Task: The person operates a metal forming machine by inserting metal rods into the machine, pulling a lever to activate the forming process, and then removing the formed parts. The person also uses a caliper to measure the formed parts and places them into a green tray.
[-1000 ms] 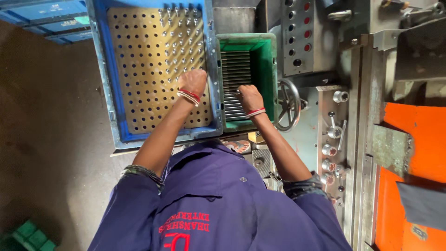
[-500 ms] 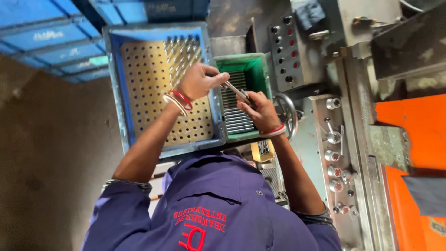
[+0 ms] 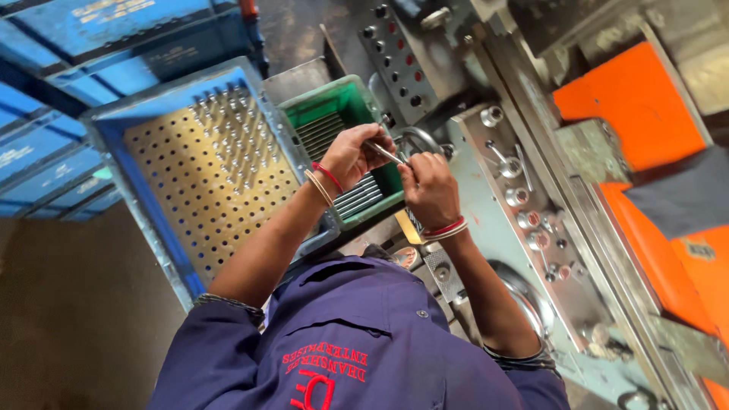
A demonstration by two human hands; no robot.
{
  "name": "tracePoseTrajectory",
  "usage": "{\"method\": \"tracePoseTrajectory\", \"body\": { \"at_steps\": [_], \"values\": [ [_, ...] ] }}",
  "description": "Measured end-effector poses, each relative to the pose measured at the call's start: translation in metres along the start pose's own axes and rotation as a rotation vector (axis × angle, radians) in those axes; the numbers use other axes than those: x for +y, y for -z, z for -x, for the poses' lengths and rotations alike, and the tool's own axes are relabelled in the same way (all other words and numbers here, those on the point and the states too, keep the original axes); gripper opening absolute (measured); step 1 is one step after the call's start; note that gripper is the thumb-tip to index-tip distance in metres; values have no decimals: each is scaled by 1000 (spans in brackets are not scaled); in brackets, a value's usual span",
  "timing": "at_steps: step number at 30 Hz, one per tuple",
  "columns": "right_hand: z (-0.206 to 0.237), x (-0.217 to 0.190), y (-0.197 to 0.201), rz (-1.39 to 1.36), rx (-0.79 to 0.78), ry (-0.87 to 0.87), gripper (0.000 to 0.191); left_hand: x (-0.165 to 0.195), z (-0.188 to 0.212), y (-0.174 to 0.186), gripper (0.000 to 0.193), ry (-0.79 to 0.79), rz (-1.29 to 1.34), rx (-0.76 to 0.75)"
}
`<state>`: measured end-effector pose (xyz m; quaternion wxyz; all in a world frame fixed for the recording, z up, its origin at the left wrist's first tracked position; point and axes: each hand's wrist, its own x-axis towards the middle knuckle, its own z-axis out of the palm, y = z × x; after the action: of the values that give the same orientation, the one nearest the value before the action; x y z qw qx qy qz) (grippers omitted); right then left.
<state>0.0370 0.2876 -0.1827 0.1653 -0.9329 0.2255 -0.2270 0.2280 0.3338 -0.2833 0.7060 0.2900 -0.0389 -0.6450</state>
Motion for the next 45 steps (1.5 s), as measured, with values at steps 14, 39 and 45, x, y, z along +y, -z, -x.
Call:
{"method": "tracePoseTrajectory", "body": {
  "at_steps": [14, 39, 45],
  "values": [
    [18, 27, 40, -349, -177, -108, 20, -13, 32, -66, 31, -906, -1211, 62],
    [23, -1, 45, -442, -270, -102, 37, 2, 54, -83, 31, -549, -1039, -176],
    [26, 3, 40, -744, -105, -203, 44, -1, 37, -87, 27, -582, -925, -231]
  ]
}}
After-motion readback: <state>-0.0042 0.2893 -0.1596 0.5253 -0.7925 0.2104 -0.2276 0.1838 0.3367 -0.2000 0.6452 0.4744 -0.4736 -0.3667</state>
